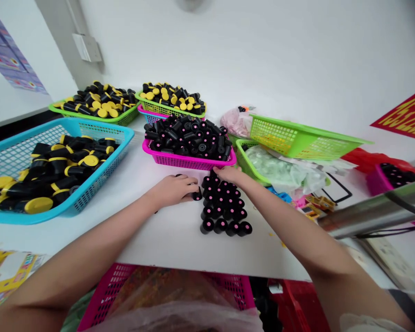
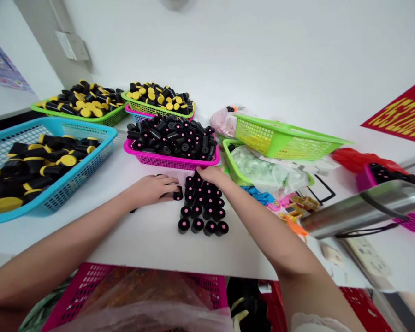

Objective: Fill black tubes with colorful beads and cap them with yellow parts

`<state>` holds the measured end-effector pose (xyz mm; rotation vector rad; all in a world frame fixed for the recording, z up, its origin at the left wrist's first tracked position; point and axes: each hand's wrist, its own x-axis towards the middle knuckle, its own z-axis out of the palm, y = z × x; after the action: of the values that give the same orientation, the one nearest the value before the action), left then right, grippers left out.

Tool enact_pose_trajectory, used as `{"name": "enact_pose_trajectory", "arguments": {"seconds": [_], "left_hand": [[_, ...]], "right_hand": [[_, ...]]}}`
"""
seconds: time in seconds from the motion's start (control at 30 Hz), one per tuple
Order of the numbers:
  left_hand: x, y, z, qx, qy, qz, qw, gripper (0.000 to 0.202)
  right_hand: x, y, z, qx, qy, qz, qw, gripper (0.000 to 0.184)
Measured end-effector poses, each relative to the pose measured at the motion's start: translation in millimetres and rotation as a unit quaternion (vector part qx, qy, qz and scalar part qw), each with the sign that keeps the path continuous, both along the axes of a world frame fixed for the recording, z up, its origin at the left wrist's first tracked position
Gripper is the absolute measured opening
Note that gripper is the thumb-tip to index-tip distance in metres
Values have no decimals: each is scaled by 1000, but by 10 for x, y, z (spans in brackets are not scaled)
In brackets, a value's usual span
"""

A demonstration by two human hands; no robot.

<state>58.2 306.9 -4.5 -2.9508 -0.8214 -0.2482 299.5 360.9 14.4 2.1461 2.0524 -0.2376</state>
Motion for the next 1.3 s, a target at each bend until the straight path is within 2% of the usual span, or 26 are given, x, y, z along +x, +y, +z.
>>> {"name": "enact_pose_trajectory", "arguments": {"seconds": [0.1, 0.2, 0.27, 0.37, 0.47, 0.6, 0.67, 0.73, 0.83, 0.9, 0.97, 1.07, 1.13, 1.2, 1.3], "left_hand": [[2, -17, 22, 8, 5, -16, 1000, 27], [2, -39, 45, 18, 26, -1, 1000, 32], [-19, -36, 50, 4, 20, 30, 999, 33], [-75, 12, 33, -51, -38, 106, 992, 36], [-122, 89, -8, -110, -93, 170, 975, 38], [-115, 172, -46, -166, -146, 201, 954, 38], [-89, 192, -51, -174, -149, 212, 950, 37], [-63, 201, -54, -172, -142, 221, 950, 37], [-45, 212, -66, -160, -124, 230, 952, 41], [-59, 232, -75, -156, -110, 231, 954, 48], [-98, 263, -69, -165, -121, 228, 952, 59], [-195, 297, -5, -203, -210, 223, 930, 61], [-264, 276, 70, -263, -268, 222, 900, 56], [-315, 209, 150, -352, -292, 212, 864, 52], [-347, 69, 239, -472, -277, 173, 819, 40]], "right_hand": [[-121, 2, 1, -11, 13, -56, 998, 70], [-167, -18, 27, -21, 58, -55, 997, 55], [-145, -55, 46, -8, 98, -50, 994, 46], [-48, -158, 83, 15, 163, -47, 985, 37], [76, -322, 163, 31, 208, -49, 976, 36], [113, -600, 338, 127, 268, -66, 953, 35], [16, -707, 420, 172, 293, -8, 940, 38], [-149, -752, 474, 165, 276, 83, 943, 35], [-442, -692, 487, 105, 142, 173, 969, 24], [-610, -603, 460, 70, 32, 192, 978, 19], [-733, -516, 421, 53, -30, 186, 981, 20], [-828, -456, 375, 49, -47, 171, 983, 37], [-853, -486, 366, 91, -3, 180, 980, 52], [-873, -562, 371, 144, 94, 253, 952, 62], [-919, -705, 385, 169, 230, 412, 865, 65]]}}
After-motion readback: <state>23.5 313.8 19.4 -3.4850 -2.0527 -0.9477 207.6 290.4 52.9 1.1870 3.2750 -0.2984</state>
